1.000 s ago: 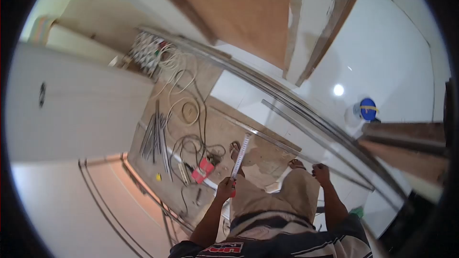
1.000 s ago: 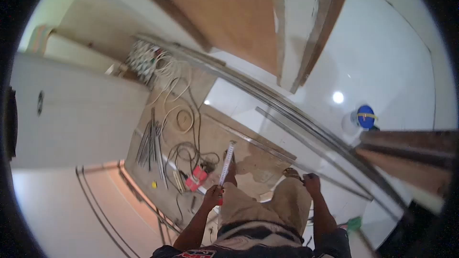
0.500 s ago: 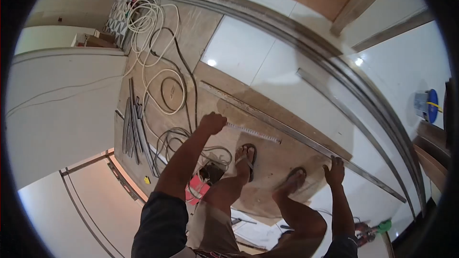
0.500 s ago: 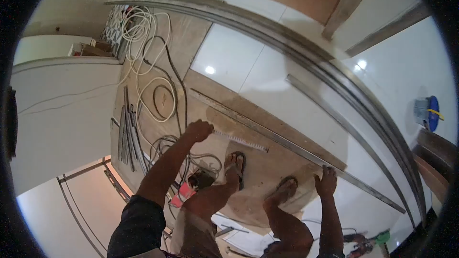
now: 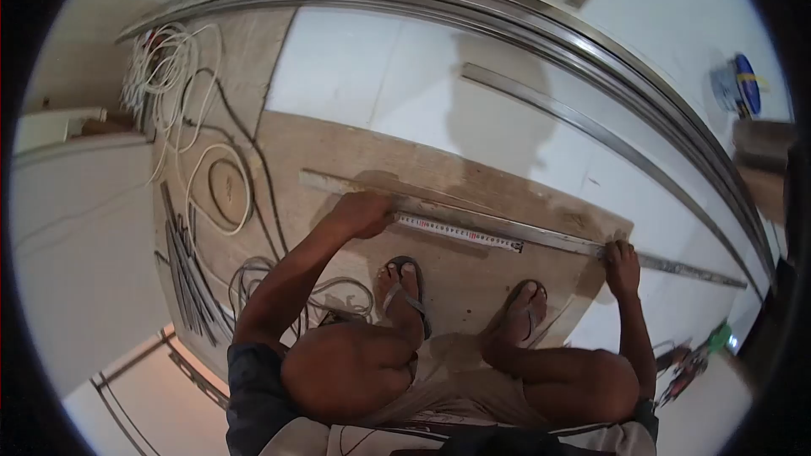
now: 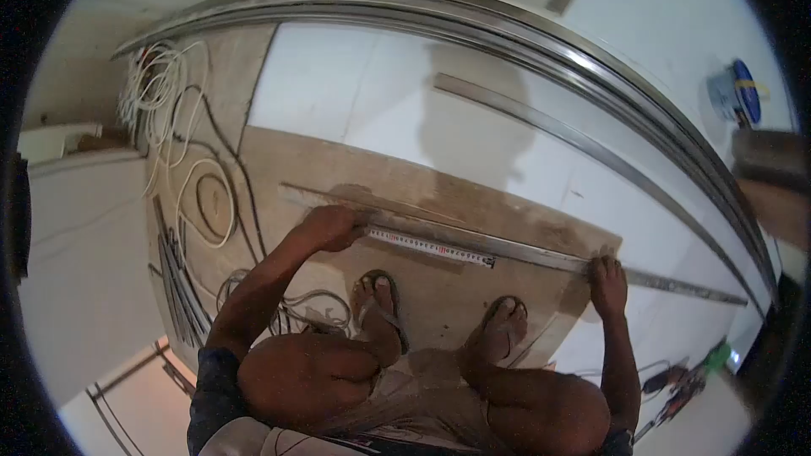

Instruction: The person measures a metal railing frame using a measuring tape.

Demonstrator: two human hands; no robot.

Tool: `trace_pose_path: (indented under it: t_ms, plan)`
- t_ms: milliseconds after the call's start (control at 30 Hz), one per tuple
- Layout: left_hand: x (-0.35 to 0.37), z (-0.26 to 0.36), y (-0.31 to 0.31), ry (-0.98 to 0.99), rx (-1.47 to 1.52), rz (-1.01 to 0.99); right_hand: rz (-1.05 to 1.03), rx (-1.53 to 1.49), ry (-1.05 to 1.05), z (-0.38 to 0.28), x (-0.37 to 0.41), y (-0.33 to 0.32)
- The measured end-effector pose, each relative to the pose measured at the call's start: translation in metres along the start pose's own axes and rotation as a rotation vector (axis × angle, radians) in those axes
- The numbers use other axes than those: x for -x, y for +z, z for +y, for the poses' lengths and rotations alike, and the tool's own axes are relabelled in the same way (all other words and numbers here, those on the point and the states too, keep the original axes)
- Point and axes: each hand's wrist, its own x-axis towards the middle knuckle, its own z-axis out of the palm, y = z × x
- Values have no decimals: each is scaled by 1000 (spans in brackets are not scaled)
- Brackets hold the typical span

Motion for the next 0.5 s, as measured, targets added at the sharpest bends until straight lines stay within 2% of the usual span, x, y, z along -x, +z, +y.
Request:
trace_pose_path:
  t_ms: [100, 167, 200, 233, 267, 300, 333, 367, 433, 500]
  plan:
    - [-10, 31, 4, 48, -52, -82, -117, 128, 155, 34, 35, 1]
    - [-16, 54, 14, 101, -49, -170, -97, 156, 245, 14, 36, -15]
    - [-19, 63, 20, 112, -34, -150, -30, -174, 346, -26, 24, -43]
    - [-23, 71, 26, 116, -13, -126, 98, -431, 182, -44, 22, -41]
    - [-28, 78, 33, 148, -16, -137, -30, -781, 309, -77, 18, -46]
    - [-32, 82, 38, 122, 42, -130, -71, -915, 213, -100, 18, -40]
    - [-33, 83, 42, 85, 102, -122, 32, -808, 70, -135, 14, -53]
    - [-33, 84, 42, 86, 102, -121, 33, -807, 70, -148, 13, -47]
    - [-29, 85, 39, 118, 44, -198, -32, -363, 127, -166, 8, -24]
    - [-27, 80, 48, 107, 71, -225, 4, -301, 138, -159, 17, -9]
